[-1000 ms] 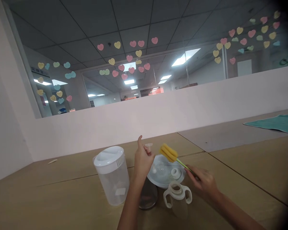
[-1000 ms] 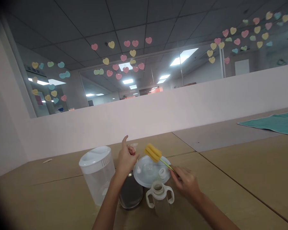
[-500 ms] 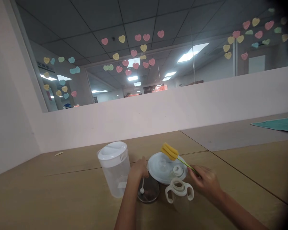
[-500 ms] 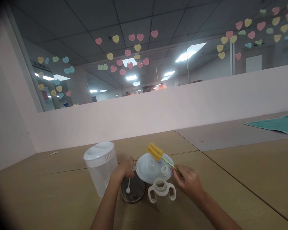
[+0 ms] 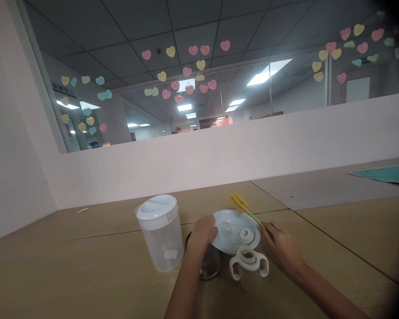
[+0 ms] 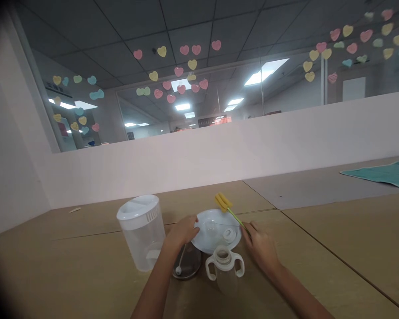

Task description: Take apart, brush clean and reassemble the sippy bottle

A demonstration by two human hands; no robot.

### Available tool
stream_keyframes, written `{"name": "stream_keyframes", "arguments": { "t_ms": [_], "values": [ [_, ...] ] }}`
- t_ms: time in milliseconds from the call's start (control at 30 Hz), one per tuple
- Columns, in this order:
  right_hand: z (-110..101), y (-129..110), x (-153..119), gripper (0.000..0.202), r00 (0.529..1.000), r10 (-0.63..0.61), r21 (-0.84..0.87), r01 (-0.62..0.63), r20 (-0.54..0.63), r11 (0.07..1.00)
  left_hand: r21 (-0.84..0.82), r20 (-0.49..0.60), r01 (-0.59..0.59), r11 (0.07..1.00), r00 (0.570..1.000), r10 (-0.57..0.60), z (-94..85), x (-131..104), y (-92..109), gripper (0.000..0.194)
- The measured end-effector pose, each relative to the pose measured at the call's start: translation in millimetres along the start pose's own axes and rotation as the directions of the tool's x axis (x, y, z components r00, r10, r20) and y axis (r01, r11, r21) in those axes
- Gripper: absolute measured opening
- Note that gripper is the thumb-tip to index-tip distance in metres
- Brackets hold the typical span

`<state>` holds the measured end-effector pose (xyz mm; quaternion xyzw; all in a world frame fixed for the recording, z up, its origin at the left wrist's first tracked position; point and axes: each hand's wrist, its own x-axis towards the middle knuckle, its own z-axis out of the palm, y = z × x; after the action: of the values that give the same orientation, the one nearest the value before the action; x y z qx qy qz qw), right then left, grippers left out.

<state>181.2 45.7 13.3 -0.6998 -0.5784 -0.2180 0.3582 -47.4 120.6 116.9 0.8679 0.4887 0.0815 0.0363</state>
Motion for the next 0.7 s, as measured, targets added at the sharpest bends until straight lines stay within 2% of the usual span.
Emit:
{"name": "stream_keyframes", "arguments": {
  "t_ms": [67, 133, 233, 367, 433, 500, 600, 700],
  "values": [
    [1.7, 1.0, 0.0, 0.047, 0.999, 0.006, 0.01, -0.007, 0.033, 1.0, -0.011, -0.008, -0.058, 0.998, 0.998, 0.058, 9.3, 2.8, 12.6, 0.039],
    [3.3, 2.2, -0.1, 0.048, 0.999, 0.002, 0.018, -0.003, 0.045, 1.0, -0.021, -0.012, -0.079, 0.997, 0.997, 0.079, 21.3, 6.8, 21.0, 0.051],
    [4.2, 3.6, 0.1, 0.049, 0.999, -0.009, 0.035, 0.007, 0.033, 0.999, -0.036, -0.015, -0.076, 0.996, 0.997, 0.076, 37.4, 14.1, 23.3, 0.067],
    [2.4, 3.8, 0.7, 0.047, 1.0, -0.01, 0.039, 0.009, 0.011, 0.999, -0.066, -0.025, -0.118, 0.991, 0.993, 0.117, 47.2, 22.8, 17.4, 0.055],
    [1.1, 4.0, 0.6, 0.047, 1.0, -0.005, 0.03, 0.005, -0.012, 1.0, -0.097, -0.024, -0.133, 0.986, 0.991, 0.131, 48.5, 25.5, 16.2, 0.048],
    [-0.5, 4.4, 0.5, 0.046, 0.999, -0.001, 0.028, 0.002, -0.039, 1.0, -0.144, -0.028, -0.144, 0.979, 0.989, 0.142, 47.8, 26.8, 16.4, 0.049],
    [-4.3, 4.6, 1.0, 0.046, 0.998, 0.006, 0.041, -0.003, -0.067, 0.999, -0.231, -0.052, -0.188, 0.955, 0.982, 0.181, 39.5, 25.9, 16.7, 0.069],
    [-9.6, 3.4, 1.9, 0.047, 0.996, -0.002, 0.079, 0.01, -0.09, 0.997, -0.379, -0.125, -0.261, 0.888, 0.965, 0.23, 20.1, 20.9, 16.0, 0.088]
  ]
}}
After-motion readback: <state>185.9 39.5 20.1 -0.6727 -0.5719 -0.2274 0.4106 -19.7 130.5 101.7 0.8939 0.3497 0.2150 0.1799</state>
